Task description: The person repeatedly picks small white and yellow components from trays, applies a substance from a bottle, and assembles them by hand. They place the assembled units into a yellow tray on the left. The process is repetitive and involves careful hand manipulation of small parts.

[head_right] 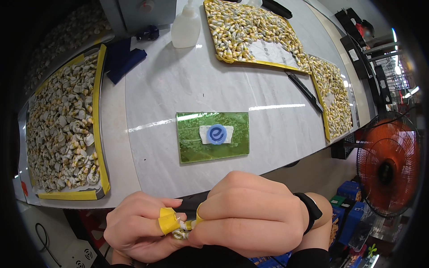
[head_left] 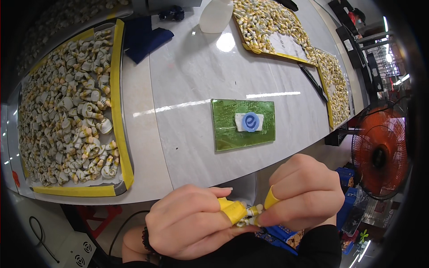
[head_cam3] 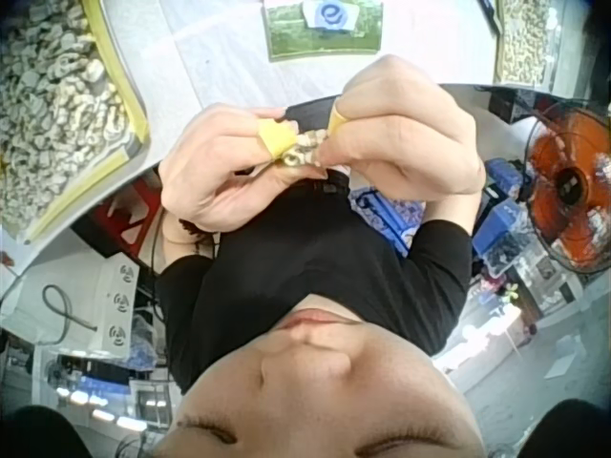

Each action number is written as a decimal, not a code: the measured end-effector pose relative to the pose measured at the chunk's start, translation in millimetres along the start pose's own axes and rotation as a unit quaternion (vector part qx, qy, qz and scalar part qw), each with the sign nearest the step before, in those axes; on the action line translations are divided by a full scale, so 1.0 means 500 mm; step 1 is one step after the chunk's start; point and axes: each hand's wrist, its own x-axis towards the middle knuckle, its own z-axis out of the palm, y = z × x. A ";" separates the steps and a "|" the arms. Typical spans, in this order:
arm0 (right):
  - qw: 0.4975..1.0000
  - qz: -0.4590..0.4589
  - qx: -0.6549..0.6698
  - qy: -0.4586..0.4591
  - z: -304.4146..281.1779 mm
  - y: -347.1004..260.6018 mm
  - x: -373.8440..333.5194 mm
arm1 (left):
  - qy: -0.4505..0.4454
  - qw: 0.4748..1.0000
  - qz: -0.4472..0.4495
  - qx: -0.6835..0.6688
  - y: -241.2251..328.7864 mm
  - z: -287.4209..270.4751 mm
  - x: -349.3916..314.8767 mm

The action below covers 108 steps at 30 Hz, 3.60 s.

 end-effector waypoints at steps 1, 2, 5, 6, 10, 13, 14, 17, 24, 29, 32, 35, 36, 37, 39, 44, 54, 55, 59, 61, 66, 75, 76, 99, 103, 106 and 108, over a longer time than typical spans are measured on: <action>1.000 0.001 -0.001 -0.003 -0.001 0.000 0.001 | 0.002 1.000 0.002 0.002 0.000 0.000 0.000; 1.000 0.001 -0.001 -0.006 -0.003 0.000 0.002 | 0.001 1.000 0.001 0.002 0.000 0.000 0.000; 1.000 0.002 -0.004 -0.009 -0.004 0.001 0.001 | -0.002 1.000 -0.001 0.002 -0.001 0.000 0.002; 1.000 0.001 -0.006 -0.009 -0.004 0.001 0.002 | -0.003 1.000 -0.001 0.003 -0.001 0.000 0.003; 0.999 0.033 -0.014 -0.012 -0.007 -0.004 -0.002 | -0.015 0.999 -0.031 -0.003 0.006 0.000 0.010; 0.998 0.059 -0.018 0.002 -0.010 -0.009 -0.003 | -0.058 0.991 -0.093 -0.076 -0.008 -0.004 0.006; 0.997 0.077 -0.019 0.015 -0.008 -0.014 -0.004 | -0.047 0.969 -0.161 -0.183 -0.007 -0.001 0.001; 0.995 0.099 0.006 0.012 -0.015 -0.008 0.007 | -0.044 0.816 -0.311 -0.486 -0.018 0.004 -0.015; 0.989 0.143 -0.018 -0.029 -0.020 -0.012 0.019 | -0.051 0.702 -0.477 -0.527 -0.005 0.011 0.007; 0.987 0.161 -0.001 -0.006 -0.013 -0.019 0.024 | -0.108 0.624 -0.425 -0.646 -0.039 0.008 -0.012; 0.991 0.136 0.009 -0.010 -0.008 -0.006 0.028 | -0.105 0.618 -0.423 -0.654 -0.042 0.006 -0.015; 0.995 0.101 -0.004 -0.002 -0.004 -0.005 0.027 | -0.093 0.615 -0.417 -0.663 -0.040 0.009 -0.013; 0.996 0.093 -0.015 -0.001 -0.003 -0.007 0.027 | -0.087 0.616 -0.413 -0.665 -0.040 0.010 -0.013; 0.996 0.085 -0.026 -0.001 -0.002 -0.009 0.028 | -0.084 0.619 -0.412 -0.663 -0.038 0.009 -0.011; 0.995 0.079 -0.060 -0.005 -0.002 -0.018 0.030 | -0.080 0.623 -0.411 -0.661 -0.031 0.006 -0.005; 0.995 0.048 -0.088 0.021 0.016 -0.015 0.035 | -0.045 0.683 -0.380 -0.622 -0.026 0.002 -0.010; 0.996 0.035 -0.081 -0.013 0.005 -0.018 0.030 | 0.008 0.869 -0.226 -0.440 -0.021 0.013 -0.017; 0.997 0.028 -0.075 -0.011 0.003 -0.017 0.026 | 0.005 0.882 -0.213 -0.421 -0.023 0.012 -0.017; 0.998 0.027 -0.055 -0.024 -0.002 -0.019 0.016 | 0.000 0.930 -0.171 -0.326 -0.023 0.006 -0.016; 0.997 0.041 -0.052 -0.040 -0.007 -0.030 0.019 | 0.006 0.950 -0.147 -0.274 -0.020 0.004 -0.016; 0.996 0.031 -0.065 -0.049 -0.016 -0.042 0.012 | 0.020 0.972 -0.088 -0.216 -0.012 0.010 -0.006; 0.996 0.086 -0.010 0.035 -0.001 -0.016 -0.001 | -0.014 0.878 -0.250 -0.408 -0.004 0.013 -0.010; 0.995 0.087 -0.004 0.053 0.006 -0.004 -0.004 | -0.035 0.884 -0.243 -0.399 -0.006 0.011 -0.010; 0.989 0.110 0.096 0.016 -0.001 0.010 -0.025 | -0.023 0.979 -0.052 -0.195 -0.024 0.014 0.006; 0.975 0.143 0.168 -0.007 -0.003 0.019 -0.029 | 0.053 0.957 -0.132 -0.254 -0.009 0.025 -0.008; 0.964 0.162 0.212 -0.012 0.000 0.023 -0.028 | 0.074 0.954 -0.112 -0.269 -0.011 0.031 -0.006; 0.961 0.165 0.220 0.002 0.008 0.024 -0.023 | 0.043 0.960 -0.113 -0.254 -0.013 0.027 -0.004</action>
